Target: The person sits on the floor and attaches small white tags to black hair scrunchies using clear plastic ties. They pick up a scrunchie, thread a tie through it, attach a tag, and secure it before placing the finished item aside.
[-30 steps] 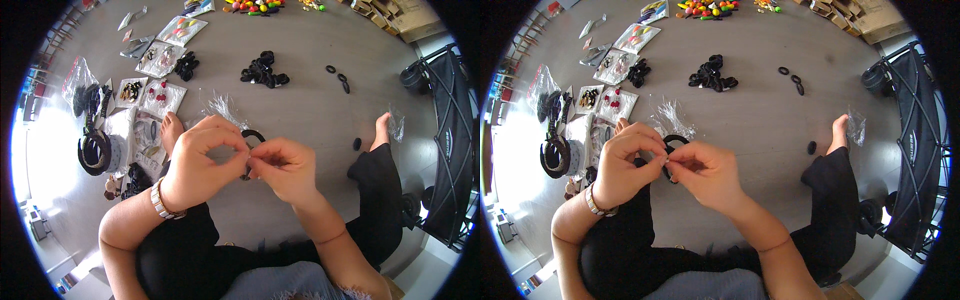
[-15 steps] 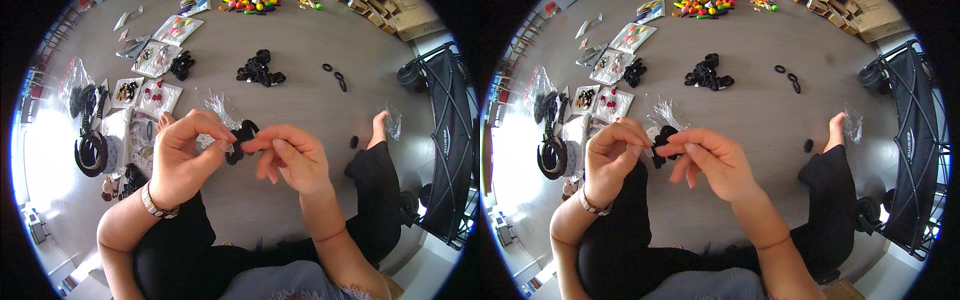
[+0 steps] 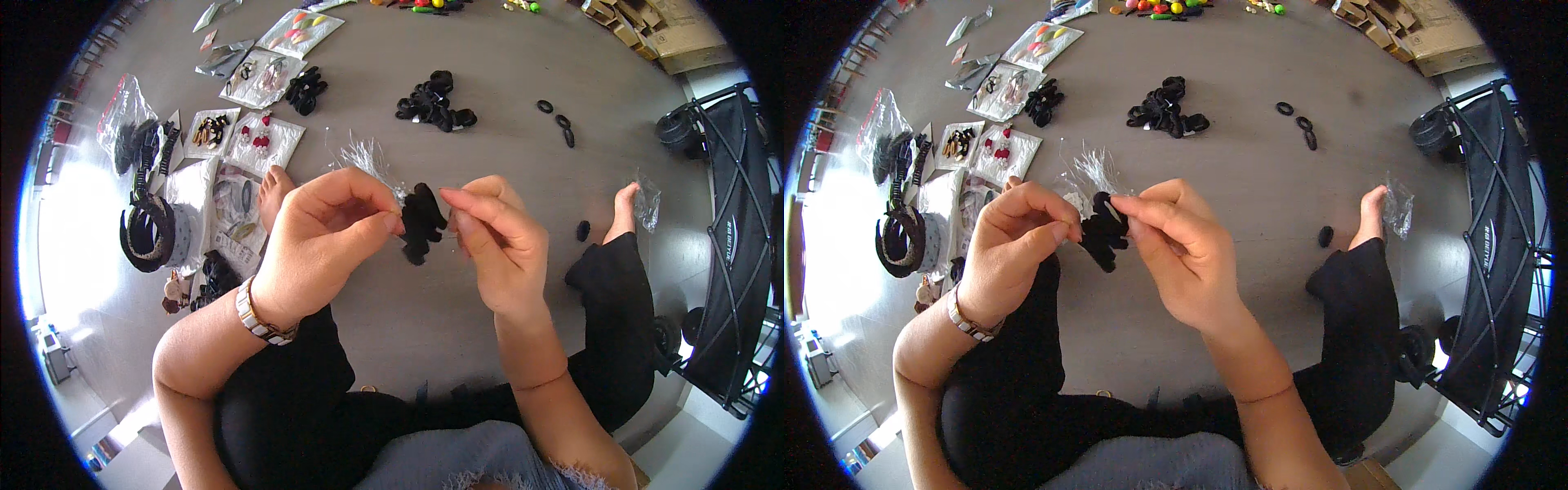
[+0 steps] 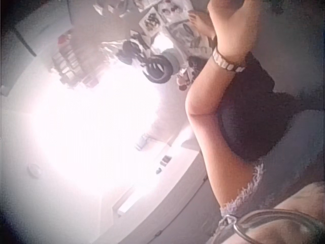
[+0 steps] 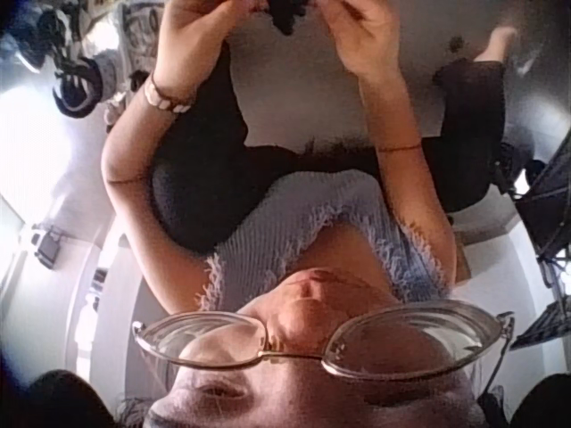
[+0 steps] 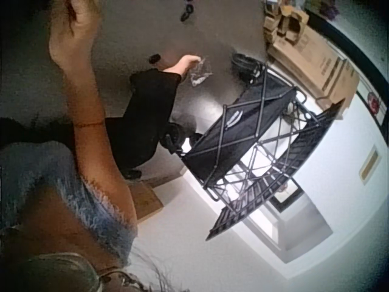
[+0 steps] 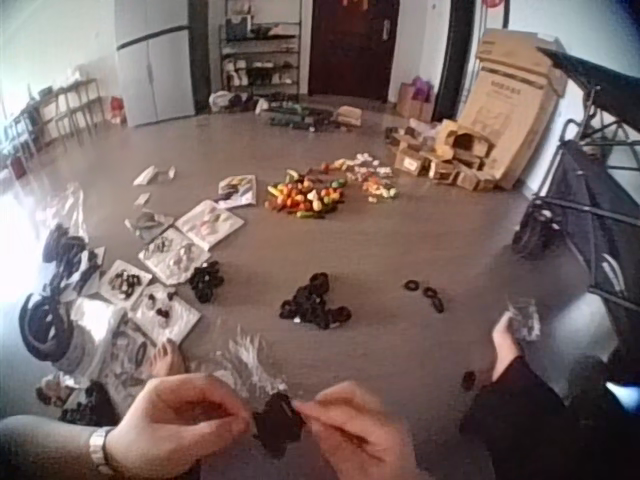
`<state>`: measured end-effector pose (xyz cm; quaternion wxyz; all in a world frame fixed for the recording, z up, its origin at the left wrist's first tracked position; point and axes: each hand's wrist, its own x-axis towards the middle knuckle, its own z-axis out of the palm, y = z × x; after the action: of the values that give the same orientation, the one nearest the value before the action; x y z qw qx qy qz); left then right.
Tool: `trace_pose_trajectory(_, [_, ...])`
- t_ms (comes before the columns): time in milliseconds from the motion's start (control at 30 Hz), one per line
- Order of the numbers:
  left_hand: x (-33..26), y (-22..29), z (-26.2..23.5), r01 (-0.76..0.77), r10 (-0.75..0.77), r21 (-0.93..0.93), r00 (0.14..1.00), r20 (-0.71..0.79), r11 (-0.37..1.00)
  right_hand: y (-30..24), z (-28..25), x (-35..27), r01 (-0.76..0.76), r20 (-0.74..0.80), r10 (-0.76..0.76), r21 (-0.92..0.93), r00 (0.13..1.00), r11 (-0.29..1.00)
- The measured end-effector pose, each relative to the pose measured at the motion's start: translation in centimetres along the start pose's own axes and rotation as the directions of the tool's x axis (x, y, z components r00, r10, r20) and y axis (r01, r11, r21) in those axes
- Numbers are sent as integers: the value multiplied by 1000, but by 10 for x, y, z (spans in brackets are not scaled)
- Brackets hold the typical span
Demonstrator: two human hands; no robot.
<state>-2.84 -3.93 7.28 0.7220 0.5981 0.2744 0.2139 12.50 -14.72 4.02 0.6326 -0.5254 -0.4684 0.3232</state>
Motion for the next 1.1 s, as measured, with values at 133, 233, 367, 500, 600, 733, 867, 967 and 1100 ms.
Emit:
trace_pose_trajectory(133, [-2, -1, -2, 8, -6, -41, 999, 45, 999, 2, 3, 1, 120, -4, -122, -139, 992, 983])
trace_pose_trajectory(233, [-3, 3, 0, 33, -33, -6, 998, 50, 999, -1, 3, 0, 79, -10, -80, -62, 997, 995])
trace_pose_trajectory(367, [-6, 16, 6, 61, -69, 92, 994, 82, 994, -10, 9, -5, -2, -130, 24, 166, 991, 986])
trace_pose_trajectory(500, [-10, 17, 8, 26, -33, 68, 994, 102, 997, -7, 9, -5, 13, -78, 10, 289, 997, 957])
trace_pose_trajectory(600, [-13, 15, 8, 2, -4, 23, 994, 108, 1000, -3, 4, -7, 33, 3, -35, 245, 999, 969])
trace_pose_trajectory(733, [-13, 18, 6, -57, 45, 92, 991, 129, 994, -4, 4, -5, 99, 8, -102, 176, 995, 979])
trace_pose_trajectory(867, [-13, 18, 6, -116, 101, 92, 983, 153, 989, -8, 2, -4, 86, 42, -95, 169, 995, 982])
trace_pose_trajectory(967, [-15, 16, 4, -155, 130, 145, 977, 170, 977, -12, 6, -6, -20, 56, 7, 223, 998, 975])
trace_pose_trajectory(1100, [-15, 17, 5, -145, 120, 130, 976, 181, 981, -12, 5, -7, 2, 65, -15, 198, 998, 980])
